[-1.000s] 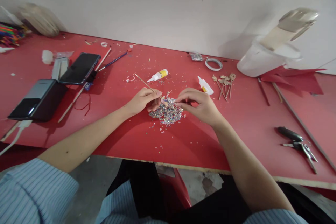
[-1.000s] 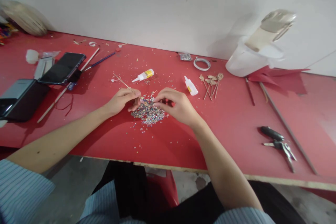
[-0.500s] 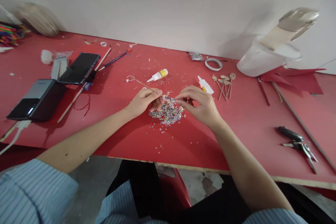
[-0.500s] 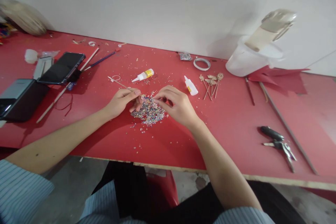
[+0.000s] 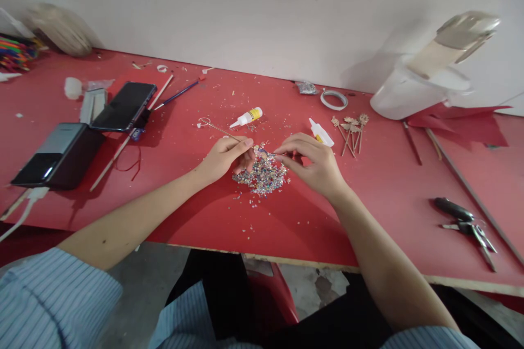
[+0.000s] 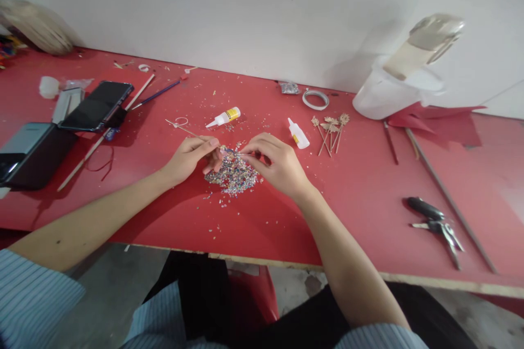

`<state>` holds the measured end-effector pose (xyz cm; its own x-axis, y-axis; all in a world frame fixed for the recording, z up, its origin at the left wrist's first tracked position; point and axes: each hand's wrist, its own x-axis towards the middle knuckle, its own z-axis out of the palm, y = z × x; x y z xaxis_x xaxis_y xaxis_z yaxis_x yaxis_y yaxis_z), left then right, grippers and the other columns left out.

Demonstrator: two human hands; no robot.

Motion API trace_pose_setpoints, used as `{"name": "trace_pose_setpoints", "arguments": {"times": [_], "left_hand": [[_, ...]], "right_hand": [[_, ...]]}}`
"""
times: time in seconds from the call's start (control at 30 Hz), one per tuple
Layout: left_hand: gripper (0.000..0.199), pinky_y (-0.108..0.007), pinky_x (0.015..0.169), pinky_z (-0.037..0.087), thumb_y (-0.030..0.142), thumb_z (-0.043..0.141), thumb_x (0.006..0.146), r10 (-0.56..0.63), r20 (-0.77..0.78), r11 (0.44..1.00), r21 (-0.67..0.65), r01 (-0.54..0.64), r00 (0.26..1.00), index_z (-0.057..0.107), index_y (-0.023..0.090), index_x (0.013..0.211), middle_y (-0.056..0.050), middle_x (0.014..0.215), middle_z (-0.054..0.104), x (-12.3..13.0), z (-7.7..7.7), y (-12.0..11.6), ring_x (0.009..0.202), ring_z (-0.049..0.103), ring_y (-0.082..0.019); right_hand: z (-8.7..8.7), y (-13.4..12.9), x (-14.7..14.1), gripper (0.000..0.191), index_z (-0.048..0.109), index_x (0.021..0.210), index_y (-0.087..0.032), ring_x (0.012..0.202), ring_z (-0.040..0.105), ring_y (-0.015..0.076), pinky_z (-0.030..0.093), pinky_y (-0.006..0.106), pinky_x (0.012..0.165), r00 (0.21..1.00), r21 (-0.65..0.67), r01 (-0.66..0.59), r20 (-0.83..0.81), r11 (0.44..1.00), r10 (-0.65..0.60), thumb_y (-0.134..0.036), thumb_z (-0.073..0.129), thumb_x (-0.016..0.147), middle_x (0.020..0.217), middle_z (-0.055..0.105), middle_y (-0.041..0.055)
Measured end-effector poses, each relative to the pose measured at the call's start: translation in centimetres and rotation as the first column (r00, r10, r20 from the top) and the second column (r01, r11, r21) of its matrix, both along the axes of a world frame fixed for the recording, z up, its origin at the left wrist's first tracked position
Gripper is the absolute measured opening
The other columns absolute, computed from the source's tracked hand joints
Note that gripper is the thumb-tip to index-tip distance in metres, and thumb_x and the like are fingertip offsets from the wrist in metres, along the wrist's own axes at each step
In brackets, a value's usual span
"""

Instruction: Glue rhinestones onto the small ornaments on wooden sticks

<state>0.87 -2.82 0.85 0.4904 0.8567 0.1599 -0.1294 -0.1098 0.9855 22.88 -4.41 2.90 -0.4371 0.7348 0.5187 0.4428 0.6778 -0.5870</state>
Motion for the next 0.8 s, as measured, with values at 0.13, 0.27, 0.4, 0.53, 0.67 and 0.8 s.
{"name": "trace_pose_setpoints", "arguments": {"times": [0.13, 0.27, 0.4, 0.53, 0.67, 0.8], "left_hand": [[0.037, -0.019, 0.039, 0.038, 0.036, 0.050, 0.093, 0.001, -0.003, 1.000, -0.001, -0.001, 1.000, 0.060, 0.012, 0.068, -0.003, 0.056, 0.063, -0.03, -0.07, 0.01, 0.038, 0.049, -0.005], [0.037, -0.020, 0.039, 0.038, 0.037, 0.050, 0.093, 0.002, 0.000, 1.000, -0.001, -0.002, 1.000, 0.060, 0.013, 0.068, -0.003, 0.056, 0.062, -0.02, -0.11, 0.04, 0.038, 0.048, -0.005], [0.037, -0.020, 0.039, 0.038, 0.037, 0.050, 0.093, 0.002, -0.003, 1.000, 0.004, -0.002, 1.000, 0.060, 0.012, 0.068, -0.003, 0.056, 0.062, -0.02, -0.10, 0.02, 0.038, 0.049, -0.005], [0.037, -0.019, 0.040, 0.039, 0.038, 0.049, 0.093, 0.007, -0.009, 1.000, 0.000, -0.007, 1.000, 0.060, 0.013, 0.069, -0.003, 0.056, 0.063, -0.04, -0.14, -0.05, 0.039, 0.050, -0.006], [0.036, -0.019, 0.040, 0.039, 0.037, 0.049, 0.094, 0.005, -0.002, 1.000, 0.007, -0.005, 1.000, 0.061, 0.012, 0.070, -0.003, 0.057, 0.063, -0.05, -0.20, -0.07, 0.039, 0.050, -0.006], [0.037, -0.019, 0.040, 0.039, 0.037, 0.049, 0.094, 0.006, -0.002, 1.000, 0.013, -0.006, 1.000, 0.061, 0.012, 0.069, -0.003, 0.057, 0.063, -0.03, -0.22, -0.05, 0.038, 0.049, -0.005]], "right_hand": [[-0.10, 0.04, 0.04, 0.005, 0.066, 0.088, -0.022, 0.068, 0.055, 0.0102, 0.047, 0.026, 0.058, 1.000, -0.004, -0.011, -0.013, 1.000, 0.011, -0.019, 0.062, 0.086, 0.086, 0.062, 0.0020], [-0.09, 0.06, 0.10, 0.005, 0.066, 0.088, -0.022, 0.069, 0.056, 0.0103, 0.047, 0.026, 0.058, 0.999, -0.001, -0.015, -0.030, 1.000, 0.015, -0.019, 0.063, 0.085, 0.085, 0.062, 0.0020], [0.08, 0.02, 0.10, 0.005, 0.066, 0.086, -0.022, 0.069, 0.056, 0.0105, 0.046, 0.026, 0.058, 0.999, 0.010, 0.008, -0.037, 1.000, -0.008, -0.018, 0.065, 0.084, 0.083, 0.063, 0.0015], [0.21, -0.04, 0.05, 0.004, 0.066, 0.085, -0.022, 0.068, 0.055, 0.0101, 0.045, 0.026, 0.058, 0.999, 0.015, 0.027, -0.048, 1.000, -0.026, -0.018, 0.065, 0.084, 0.082, 0.063, 0.0010], [0.13, -0.03, 0.04, 0.004, 0.066, 0.085, -0.022, 0.069, 0.056, 0.0104, 0.046, 0.026, 0.058, 0.999, 0.016, 0.020, -0.039, 1.000, -0.019, -0.018, 0.064, 0.084, 0.082, 0.063, 0.0013], [0.00, 0.01, 0.08, 0.005, 0.066, 0.085, -0.021, 0.069, 0.056, 0.0105, 0.046, 0.026, 0.059, 1.000, 0.012, 0.005, -0.028, 1.000, -0.005, -0.017, 0.063, 0.085, 0.083, 0.063, 0.0016]]}}
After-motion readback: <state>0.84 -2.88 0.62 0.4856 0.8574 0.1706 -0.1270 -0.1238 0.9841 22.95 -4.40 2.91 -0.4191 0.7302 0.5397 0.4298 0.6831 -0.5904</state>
